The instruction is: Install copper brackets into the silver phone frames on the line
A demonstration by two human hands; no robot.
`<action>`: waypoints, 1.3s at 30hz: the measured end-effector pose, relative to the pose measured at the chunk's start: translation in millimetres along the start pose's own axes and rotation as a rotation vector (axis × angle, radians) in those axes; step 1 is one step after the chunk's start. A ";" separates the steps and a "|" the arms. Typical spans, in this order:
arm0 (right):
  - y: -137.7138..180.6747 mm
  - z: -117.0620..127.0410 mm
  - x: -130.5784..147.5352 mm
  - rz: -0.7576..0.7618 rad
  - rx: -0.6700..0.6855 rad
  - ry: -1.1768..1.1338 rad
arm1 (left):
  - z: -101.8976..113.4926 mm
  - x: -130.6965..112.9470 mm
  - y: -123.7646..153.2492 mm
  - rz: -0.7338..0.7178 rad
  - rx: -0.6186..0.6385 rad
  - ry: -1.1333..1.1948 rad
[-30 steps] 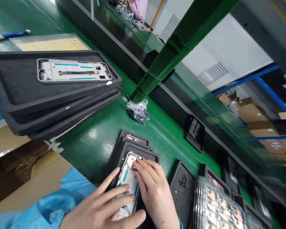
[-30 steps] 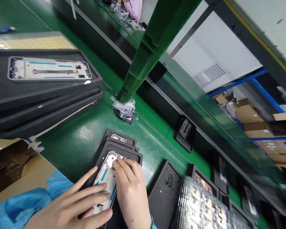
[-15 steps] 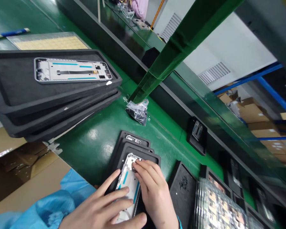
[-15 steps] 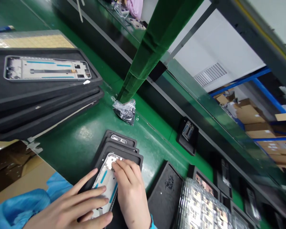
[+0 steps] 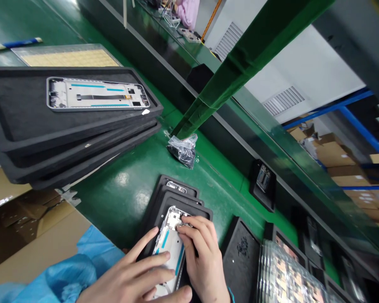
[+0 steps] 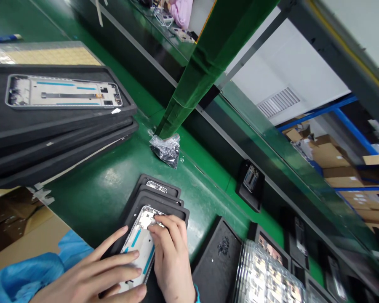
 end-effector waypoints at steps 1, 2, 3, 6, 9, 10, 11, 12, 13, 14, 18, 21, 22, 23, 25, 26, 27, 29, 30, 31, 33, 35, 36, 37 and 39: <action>-0.5 -0.2 -0.5 -0.007 0.004 0.000 | 0.2 0.4 0.2 0.007 -0.004 0.001; -0.9 -0.5 -1.0 -0.015 0.010 -0.001 | 0.2 0.7 0.4 0.012 -0.005 0.003; -1.2 -0.8 -1.6 -0.024 0.016 -0.004 | 0.0 0.8 0.4 0.012 -0.001 0.007; -1.9 -1.2 -2.8 -0.044 0.025 -0.015 | -1.0 0.9 0.4 0.004 0.016 0.018; -2.1 -1.6 -2.5 -0.046 0.036 -0.018 | -1.4 1.3 0.9 0.007 -0.004 0.023; -2.0 -1.8 -2.3 -0.045 0.042 -0.018 | -1.0 1.8 1.4 0.016 -0.027 0.026; -2.0 -1.9 -2.2 -0.047 0.049 -0.016 | -0.5 2.1 2.0 0.025 -0.052 0.030; -2.0 -1.9 -2.0 -0.048 0.053 -0.014 | -0.7 2.2 2.6 0.032 -0.069 0.037; -2.2 -1.7 -1.7 -0.049 0.056 -0.011 | -0.7 2.1 3.0 0.038 -0.085 0.042; -2.4 -1.4 -1.2 -0.047 0.059 -0.007 | -1.3 1.8 3.2 0.042 -0.089 0.045; -4.0 -1.9 3.7 -0.015 0.091 0.044 | 0.4 0.9 1.0 0.051 -0.112 0.042; -4.8 -3.6 9.9 0.025 0.124 0.100 | 5.5 0.6 -3.6 0.040 -0.130 0.036; -4.9 -4.4 11.8 0.036 0.136 0.118 | 7.0 0.7 -5.5 0.036 -0.126 0.035; -4.9 -5.2 13.7 0.046 0.148 0.139 | 8.4 0.7 -7.4 0.033 -0.120 0.031; -4.8 -6.8 16.6 0.058 0.171 0.183 | 10.2 0.3 -10.4 0.025 -0.101 0.025; -4.6 -7.9 17.8 0.062 0.186 0.204 | 10.7 -0.2 -11.3 0.021 -0.095 0.024; -4.5 -8.8 18.6 0.063 0.198 0.221 | 10.8 -0.4 -11.7 0.021 -0.090 0.021; -4.6 -9.7 19.7 0.063 0.209 0.244 | 10.6 -0.4 -11.0 0.024 -0.092 0.016; -4.8 -9.6 20.0 0.063 0.209 0.249 | 10.3 0.2 -10.1 0.031 -0.093 0.015; -5.3 -9.2 20.3 0.065 0.206 0.254 | 9.8 0.7 -9.1 0.034 -0.088 0.015; -6.7 -7.6 21.4 0.078 0.197 0.267 | 9.0 2.3 -7.6 0.038 -0.072 0.015; -8.5 -6.4 23.7 0.103 0.198 0.286 | 8.6 3.7 -7.3 0.038 -0.050 0.015; -9.3 -6.3 25.1 0.115 0.206 0.299 | 8.5 4.0 -7.5 0.037 -0.040 0.015; -10.0 -6.6 26.8 0.127 0.218 0.315 | 8.3 4.2 -7.6 0.038 -0.033 0.016; -9.9 -7.7 29.9 0.151 0.245 0.353 | 6.4 4.4 -6.4 0.052 -0.018 0.021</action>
Point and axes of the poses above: each hand's wrist, its own y-axis away from the middle knuckle, its own z-axis out of the back of the hand, x = y × z, the point moved 7 cm from there along -y, towards the middle knuckle, and after that the axes turned 9 degrees about y, right-handed, at the moved point
